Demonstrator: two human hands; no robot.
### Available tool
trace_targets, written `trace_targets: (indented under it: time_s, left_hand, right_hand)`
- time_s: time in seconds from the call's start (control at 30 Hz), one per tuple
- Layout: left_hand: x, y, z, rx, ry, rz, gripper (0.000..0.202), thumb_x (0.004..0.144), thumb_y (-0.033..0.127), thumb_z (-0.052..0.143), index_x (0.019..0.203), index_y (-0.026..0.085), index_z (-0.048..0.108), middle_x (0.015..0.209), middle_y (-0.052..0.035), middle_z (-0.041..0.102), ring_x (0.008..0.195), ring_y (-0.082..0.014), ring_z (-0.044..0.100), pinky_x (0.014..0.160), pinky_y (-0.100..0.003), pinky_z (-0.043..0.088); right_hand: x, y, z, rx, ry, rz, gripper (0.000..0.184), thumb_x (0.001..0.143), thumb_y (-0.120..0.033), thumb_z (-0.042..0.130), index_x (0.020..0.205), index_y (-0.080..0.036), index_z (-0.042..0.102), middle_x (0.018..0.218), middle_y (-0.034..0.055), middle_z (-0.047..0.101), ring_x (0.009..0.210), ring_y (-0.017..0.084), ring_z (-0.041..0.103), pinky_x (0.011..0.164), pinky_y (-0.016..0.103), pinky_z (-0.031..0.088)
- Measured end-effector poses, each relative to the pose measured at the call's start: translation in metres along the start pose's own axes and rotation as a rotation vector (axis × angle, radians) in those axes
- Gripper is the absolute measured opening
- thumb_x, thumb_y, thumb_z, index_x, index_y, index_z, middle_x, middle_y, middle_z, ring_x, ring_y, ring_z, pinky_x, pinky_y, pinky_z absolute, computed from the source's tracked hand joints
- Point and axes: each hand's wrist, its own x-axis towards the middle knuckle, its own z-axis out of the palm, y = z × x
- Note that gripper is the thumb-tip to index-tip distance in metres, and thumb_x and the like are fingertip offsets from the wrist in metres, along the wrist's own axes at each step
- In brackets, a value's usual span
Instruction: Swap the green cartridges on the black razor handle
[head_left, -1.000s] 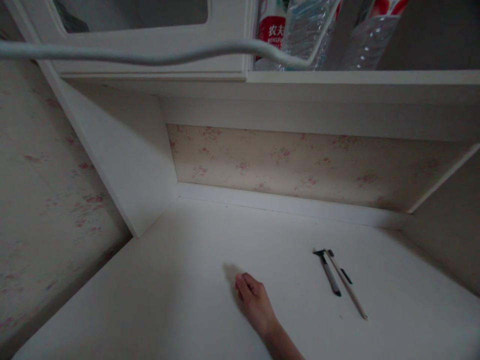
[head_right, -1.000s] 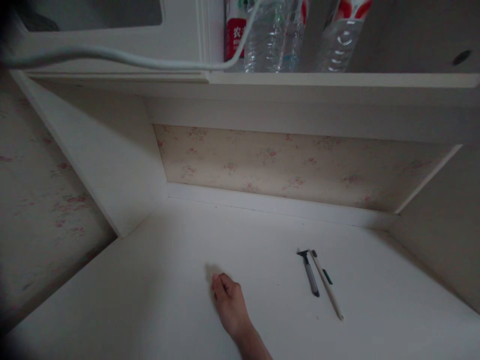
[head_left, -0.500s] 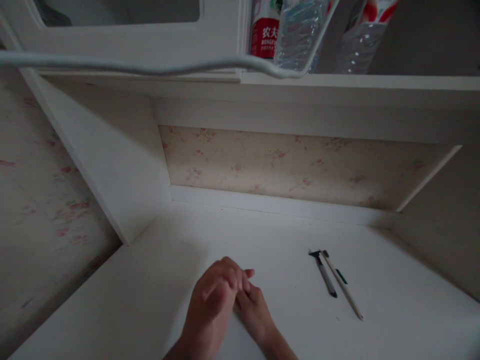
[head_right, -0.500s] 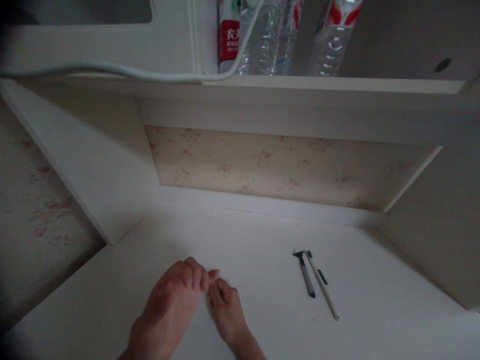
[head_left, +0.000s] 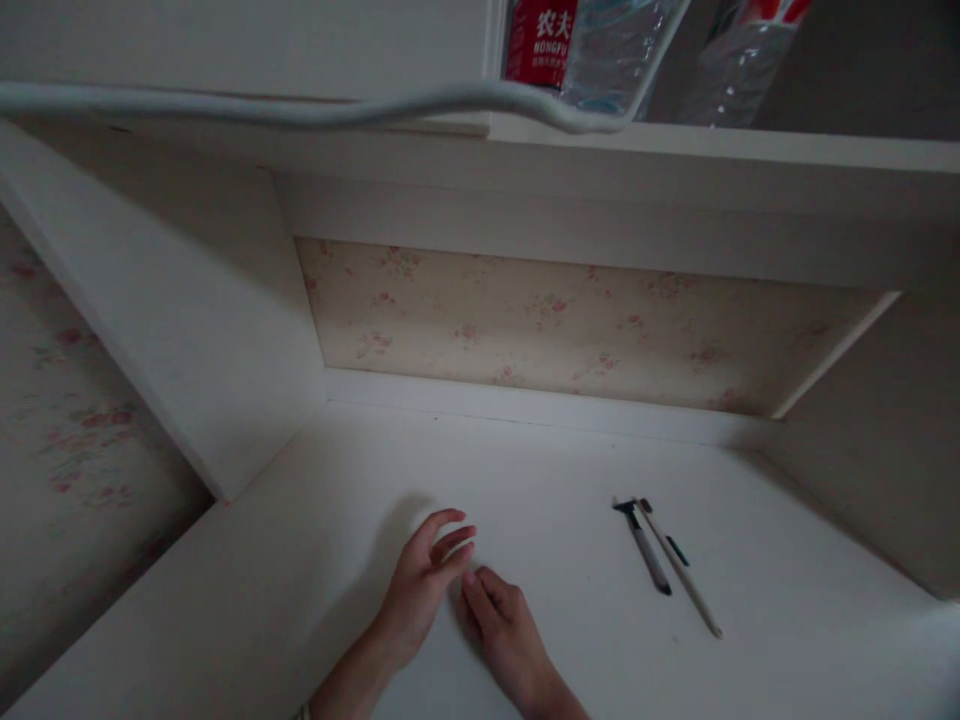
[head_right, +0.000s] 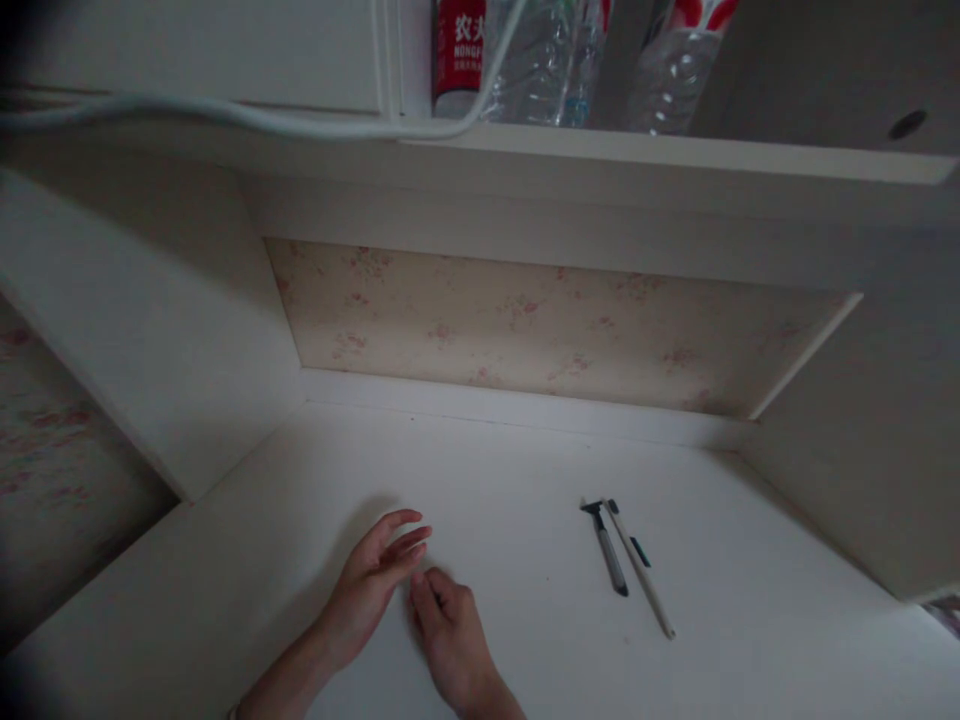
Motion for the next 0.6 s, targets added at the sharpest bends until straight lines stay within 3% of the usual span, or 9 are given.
trace_targets:
  time_s: [0.2,0.37,0.6]
  left_hand:
    - [-0.004,-0.013,0.005,0.023,-0.066,-0.073,0.026,0.076,0.036,0.068,0.095,0.018,0.068,0.102,-0.0096,0.067,0.104,-0.0264,0.058,0.094,-0.036,0.042]
    - [-0.012,-0.02,0.012,-0.018,-0.22,-0.133,0.046,0.086,0.055,0.05,0.099,0.015,0.068,0.096,-0.011,0.069,0.1,-0.028,0.06,0.096,-0.042,0.041]
    - [-0.011,-0.005,0.014,0.076,-0.301,-0.092,0.032,0.084,0.045,0.056,0.091,0.018,0.072,0.094,-0.0075,0.069,0.098,-0.027,0.059,0.092,-0.037,0.043]
  right_hand:
    - [0.0,0.004,0.0,0.032,0.009,-0.019,0.051,0.091,-0.064,0.041,0.069,-0.019,0.051,0.061,-0.0035,0.037,0.056,0.014,0.032,0.051,0.026,0.027]
    - [-0.001,0.012,0.002,0.106,0.02,-0.017,0.056,0.091,-0.067,0.039,0.069,-0.018,0.055,0.065,0.0004,0.044,0.059,0.016,0.039,0.054,0.026,0.033]
    - [-0.001,0.01,0.002,0.15,-0.018,-0.051,0.059,0.093,-0.066,0.035,0.067,-0.017,0.056,0.063,0.0017,0.046,0.06,0.017,0.042,0.056,0.028,0.036]
